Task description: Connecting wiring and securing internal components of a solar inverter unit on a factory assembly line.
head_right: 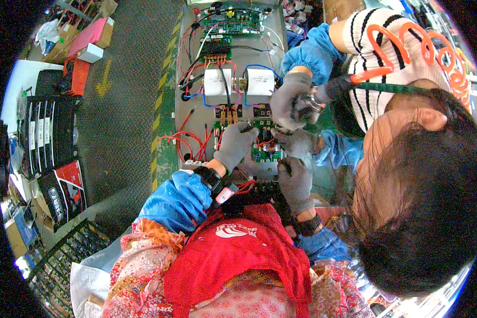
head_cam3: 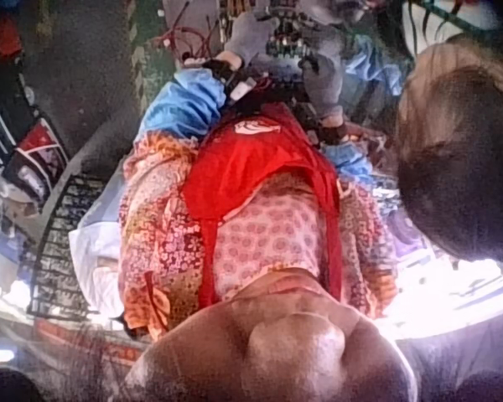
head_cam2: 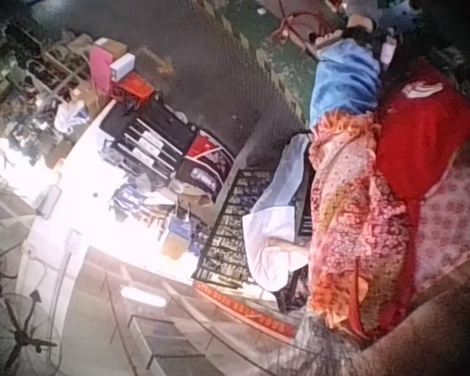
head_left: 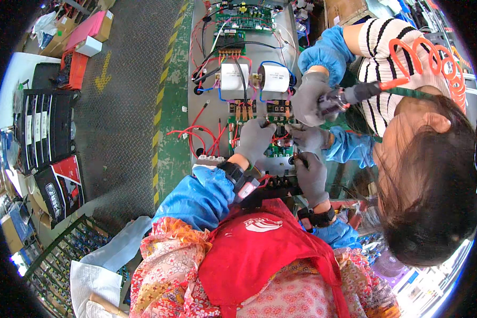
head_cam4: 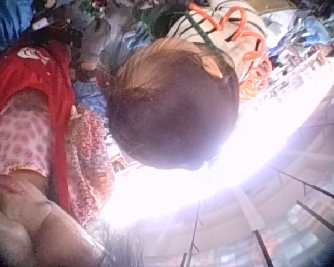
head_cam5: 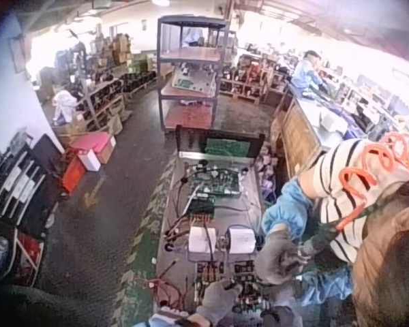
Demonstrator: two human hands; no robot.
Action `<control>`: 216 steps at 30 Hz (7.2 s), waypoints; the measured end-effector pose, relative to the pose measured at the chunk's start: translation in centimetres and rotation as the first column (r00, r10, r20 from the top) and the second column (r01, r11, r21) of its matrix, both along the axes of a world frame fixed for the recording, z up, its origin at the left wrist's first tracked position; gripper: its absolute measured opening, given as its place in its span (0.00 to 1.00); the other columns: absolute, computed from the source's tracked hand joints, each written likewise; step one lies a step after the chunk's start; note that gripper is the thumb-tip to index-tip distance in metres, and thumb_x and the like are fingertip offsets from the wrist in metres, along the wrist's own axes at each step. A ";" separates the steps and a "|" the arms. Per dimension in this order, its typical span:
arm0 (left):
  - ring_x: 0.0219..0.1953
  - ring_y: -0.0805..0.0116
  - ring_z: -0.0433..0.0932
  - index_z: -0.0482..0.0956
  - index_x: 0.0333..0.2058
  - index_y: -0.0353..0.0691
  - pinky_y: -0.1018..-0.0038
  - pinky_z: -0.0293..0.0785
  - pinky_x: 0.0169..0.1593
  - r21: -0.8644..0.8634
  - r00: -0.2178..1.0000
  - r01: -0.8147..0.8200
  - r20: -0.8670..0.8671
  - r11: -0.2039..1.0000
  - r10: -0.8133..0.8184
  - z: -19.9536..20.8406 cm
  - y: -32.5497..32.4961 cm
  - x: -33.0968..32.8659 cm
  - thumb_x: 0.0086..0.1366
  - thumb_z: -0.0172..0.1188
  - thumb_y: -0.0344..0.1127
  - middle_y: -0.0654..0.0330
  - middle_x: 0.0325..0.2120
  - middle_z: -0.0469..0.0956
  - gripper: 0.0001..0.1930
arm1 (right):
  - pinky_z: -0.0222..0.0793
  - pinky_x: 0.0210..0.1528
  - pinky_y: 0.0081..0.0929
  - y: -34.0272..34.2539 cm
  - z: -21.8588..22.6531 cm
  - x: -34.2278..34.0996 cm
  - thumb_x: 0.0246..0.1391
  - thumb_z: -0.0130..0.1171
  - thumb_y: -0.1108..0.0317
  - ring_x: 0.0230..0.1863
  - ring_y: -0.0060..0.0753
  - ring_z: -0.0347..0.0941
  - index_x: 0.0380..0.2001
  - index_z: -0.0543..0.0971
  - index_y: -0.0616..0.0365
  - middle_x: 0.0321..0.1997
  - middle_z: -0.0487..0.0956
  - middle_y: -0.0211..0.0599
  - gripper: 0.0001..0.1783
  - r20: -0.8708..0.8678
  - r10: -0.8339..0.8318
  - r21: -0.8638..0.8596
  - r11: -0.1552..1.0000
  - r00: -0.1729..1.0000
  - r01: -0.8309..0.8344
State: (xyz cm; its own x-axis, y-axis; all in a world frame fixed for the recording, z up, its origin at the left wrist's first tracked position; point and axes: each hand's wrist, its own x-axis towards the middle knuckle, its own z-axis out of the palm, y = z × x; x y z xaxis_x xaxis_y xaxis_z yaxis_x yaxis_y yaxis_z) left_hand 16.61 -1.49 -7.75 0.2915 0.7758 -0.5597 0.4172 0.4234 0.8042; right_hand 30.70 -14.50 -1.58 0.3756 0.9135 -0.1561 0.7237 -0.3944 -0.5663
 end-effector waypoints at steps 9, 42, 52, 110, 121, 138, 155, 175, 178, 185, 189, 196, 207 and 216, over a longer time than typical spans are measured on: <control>0.24 0.66 0.77 0.80 0.35 0.31 0.69 0.71 0.33 0.040 0.999 0.010 -0.039 0.999 -0.009 0.5 0.0 -0.1 0.60 0.60 0.38 0.55 0.23 0.80 0.13 | 0.69 0.38 0.44 0.3 0.5 -0.2 0.50 0.57 0.66 0.35 0.56 0.75 0.30 0.78 0.60 0.31 0.78 0.50 0.08 -0.015 0.002 -0.009 1.000 1.000 -0.003; 0.26 0.67 0.78 0.81 0.35 0.31 0.71 0.72 0.34 0.004 1.000 0.024 0.000 1.000 -0.024 0.7 0.3 -0.2 0.58 0.61 0.37 0.55 0.23 0.80 0.13 | 0.69 0.37 0.45 0.1 -0.4 0.2 0.50 0.59 0.65 0.34 0.56 0.74 0.30 0.78 0.59 0.31 0.78 0.49 0.09 0.007 -0.002 -0.057 0.998 1.000 0.002; 0.28 0.55 0.80 0.82 0.31 0.36 0.65 0.74 0.36 0.003 0.999 -0.010 0.035 1.000 0.010 -0.8 -0.1 0.0 0.57 0.61 0.42 0.50 0.23 0.80 0.14 | 0.69 0.37 0.45 0.3 -0.4 0.1 0.50 0.59 0.65 0.34 0.56 0.74 0.29 0.78 0.59 0.31 0.78 0.49 0.08 -0.017 -0.012 -0.069 0.998 1.000 0.011; 0.25 0.75 0.74 0.80 0.39 0.32 0.74 0.70 0.31 -0.042 0.996 -0.015 0.089 0.999 0.018 -0.6 0.1 -0.4 0.59 0.63 0.35 0.60 0.25 0.81 0.13 | 0.70 0.39 0.43 11.7 -8.6 2.6 0.42 0.57 0.56 0.35 0.53 0.77 0.29 0.80 0.64 0.29 0.78 0.58 0.19 -0.156 -0.173 -0.259 0.957 0.973 0.128; 0.26 0.71 0.76 0.80 0.38 0.34 0.71 0.71 0.33 0.008 0.994 -0.025 0.108 1.000 0.024 0.0 0.0 -0.4 0.60 0.60 0.38 0.57 0.25 0.81 0.13 | 0.72 0.41 0.41 11.9 -9.1 1.6 0.42 0.57 0.57 0.35 0.55 0.78 0.29 0.81 0.65 0.28 0.79 0.57 0.19 0.104 -0.206 -0.182 0.958 0.973 0.222; 0.27 0.75 0.75 0.81 0.37 0.32 0.73 0.72 0.34 -0.053 0.997 0.007 0.073 0.999 -0.003 1.1 0.3 -0.5 0.59 0.61 0.35 0.59 0.26 0.81 0.12 | 0.68 0.46 0.51 11.8 -8.3 1.4 0.45 0.59 0.53 0.42 0.62 0.75 0.39 0.75 0.64 0.36 0.78 0.61 0.25 0.061 -0.224 -0.199 0.952 0.973 0.232; 0.25 0.78 0.69 0.79 0.33 0.29 0.75 0.67 0.30 -0.023 0.987 -0.028 0.157 0.999 0.032 -0.4 0.0 -0.5 0.60 0.60 0.33 0.64 0.22 0.77 0.10 | 0.68 0.47 0.49 12.0 -7.7 1.6 0.43 0.61 0.55 0.44 0.64 0.73 0.37 0.76 0.68 0.37 0.78 0.61 0.25 0.051 -0.235 -0.204 0.949 0.971 0.240; 0.19 0.77 0.67 0.80 0.33 0.32 0.74 0.65 0.25 -0.027 0.983 -0.075 0.166 0.997 0.078 -0.3 -0.1 -0.8 0.59 0.60 0.34 0.64 0.19 0.76 0.10 | 0.70 0.48 0.36 11.0 -12.4 3.3 0.48 0.60 0.64 0.46 0.43 0.75 0.47 0.74 0.61 0.46 0.79 0.41 0.22 -0.026 -0.031 -0.013 0.999 0.999 0.031; 0.20 0.77 0.69 0.80 0.32 0.32 0.74 0.66 0.26 0.030 0.990 -0.048 0.137 0.998 0.043 0.2 0.0 -0.6 0.59 0.60 0.35 0.63 0.19 0.77 0.10 | 0.64 0.53 0.39 10.4 -15.7 4.9 0.50 0.58 0.61 0.48 0.45 0.73 0.40 0.79 0.56 0.44 0.79 0.45 0.16 -0.113 -0.140 -0.040 0.990 0.984 0.136; 0.24 0.76 0.72 0.81 0.34 0.32 0.73 0.70 0.30 0.021 0.988 -0.096 0.122 0.995 0.092 -1.5 -0.5 -1.8 0.59 0.60 0.35 0.60 0.22 0.79 0.11 | 0.50 0.66 0.35 11.9 -14.5 3.0 0.62 0.42 0.60 0.62 0.38 0.61 0.56 0.68 0.55 0.62 0.67 0.38 0.21 0.068 0.192 -0.284 0.945 0.979 -0.165; 0.26 0.75 0.74 0.80 0.38 0.30 0.73 0.71 0.33 0.027 0.988 0.032 0.147 0.999 -0.036 0.8 0.4 0.9 0.59 0.60 0.35 0.59 0.25 0.80 0.13 | 0.49 0.68 0.37 8.8 -23.4 10.6 0.66 0.37 0.58 0.64 0.38 0.60 0.60 0.65 0.56 0.66 0.64 0.37 0.24 -0.529 0.133 0.349 0.934 0.838 0.072; 0.28 0.74 0.76 0.80 0.40 0.31 0.74 0.72 0.35 -0.018 0.995 -0.029 0.091 0.999 0.031 -0.8 -0.1 -1.1 0.59 0.60 0.35 0.58 0.27 0.81 0.14 | 0.62 0.61 0.39 10.0 -14.8 3.8 0.66 0.39 0.55 0.59 0.39 0.66 0.56 0.69 0.57 0.61 0.70 0.37 0.23 -0.792 -0.145 0.045 0.955 0.593 0.294; 0.28 0.75 0.75 0.80 0.40 0.29 0.75 0.72 0.34 -0.072 0.996 -0.034 0.075 0.997 0.039 0.5 0.1 -0.9 0.59 0.62 0.36 0.58 0.27 0.81 0.15 | 0.70 0.46 0.38 11.1 -7.4 3.5 0.38 0.66 0.62 0.38 0.48 0.78 0.35 0.80 0.61 0.33 0.81 0.43 0.19 -0.240 -0.266 -0.367 0.915 0.934 0.167; 0.23 0.78 0.70 0.80 0.35 0.30 0.76 0.67 0.27 -0.059 0.989 -0.039 0.138 0.998 0.046 0.7 0.1 -0.5 0.59 0.62 0.36 0.62 0.22 0.78 0.13 | 0.69 0.47 0.41 11.0 -7.4 3.7 0.40 0.65 0.60 0.43 0.53 0.76 0.45 0.73 0.63 0.40 0.79 0.54 0.29 -0.053 -0.026 -0.280 0.960 0.998 0.010</control>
